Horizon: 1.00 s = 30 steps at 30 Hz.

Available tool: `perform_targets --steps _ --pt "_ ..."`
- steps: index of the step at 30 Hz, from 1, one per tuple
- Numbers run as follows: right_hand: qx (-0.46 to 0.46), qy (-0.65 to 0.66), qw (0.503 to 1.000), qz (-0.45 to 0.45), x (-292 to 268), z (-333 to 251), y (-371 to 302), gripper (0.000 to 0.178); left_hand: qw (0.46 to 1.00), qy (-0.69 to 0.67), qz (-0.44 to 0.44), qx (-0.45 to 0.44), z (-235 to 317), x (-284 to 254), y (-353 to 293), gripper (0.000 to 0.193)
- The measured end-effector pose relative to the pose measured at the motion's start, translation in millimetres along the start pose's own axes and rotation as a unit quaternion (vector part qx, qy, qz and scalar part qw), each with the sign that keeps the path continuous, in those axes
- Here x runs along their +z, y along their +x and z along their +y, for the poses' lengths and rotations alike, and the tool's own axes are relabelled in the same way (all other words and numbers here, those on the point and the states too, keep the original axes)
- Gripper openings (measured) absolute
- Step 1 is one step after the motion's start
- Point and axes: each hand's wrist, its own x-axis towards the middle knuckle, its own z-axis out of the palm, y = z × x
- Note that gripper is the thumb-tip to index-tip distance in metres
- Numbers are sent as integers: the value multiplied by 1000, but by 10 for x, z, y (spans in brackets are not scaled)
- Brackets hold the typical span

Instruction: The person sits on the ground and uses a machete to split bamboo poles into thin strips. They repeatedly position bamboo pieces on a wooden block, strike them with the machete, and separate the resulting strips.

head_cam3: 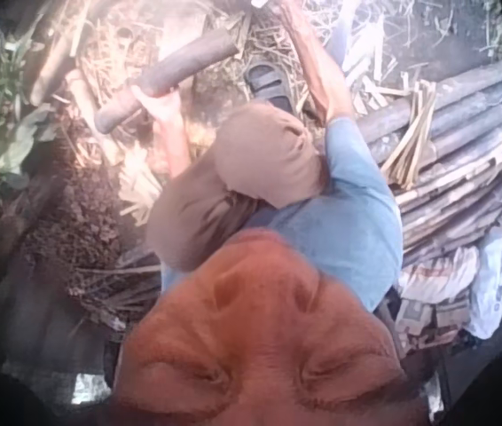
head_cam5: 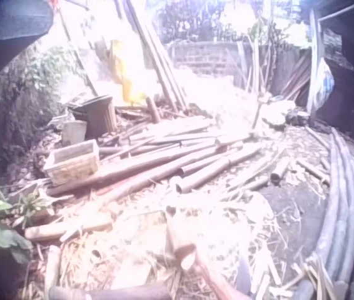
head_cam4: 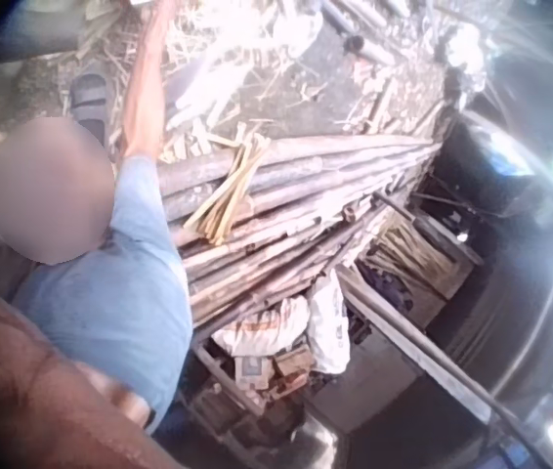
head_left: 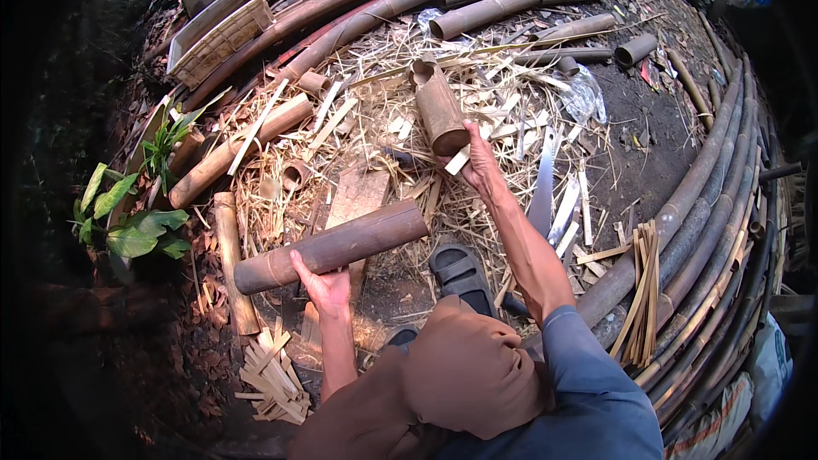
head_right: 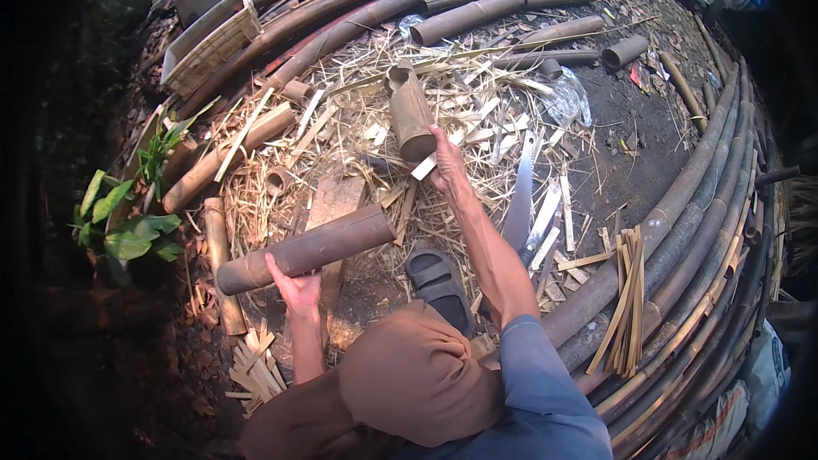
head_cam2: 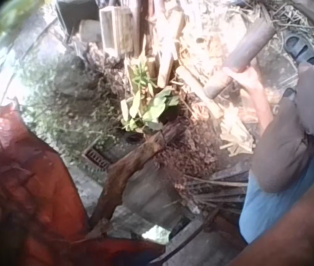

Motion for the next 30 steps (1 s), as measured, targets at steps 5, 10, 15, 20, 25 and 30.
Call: perform_targets --steps 5,10,15,20,25,30 --pt "32 -210 975 61 -767 305 -497 61 1000 -9 -17 20 -51 -98 128 77" --pt "-158 -693 694 114 -785 346 -926 78 999 -33 31 19 -272 35 256 86" --pt "-253 -821 500 112 -797 420 -353 104 1000 -18 15 -16 -648 395 226 84" --pt "-208 -758 617 38 -633 420 -548 95 999 12 -35 -2 -637 398 330 81" --pt "-266 -732 628 -1 -1073 599 -1271 74 999 -14 -25 -22 -1160 609 445 88" --pt "-163 -625 762 40 -1035 30 -1819 62 980 126 -15 -151 -1593 440 599 94"
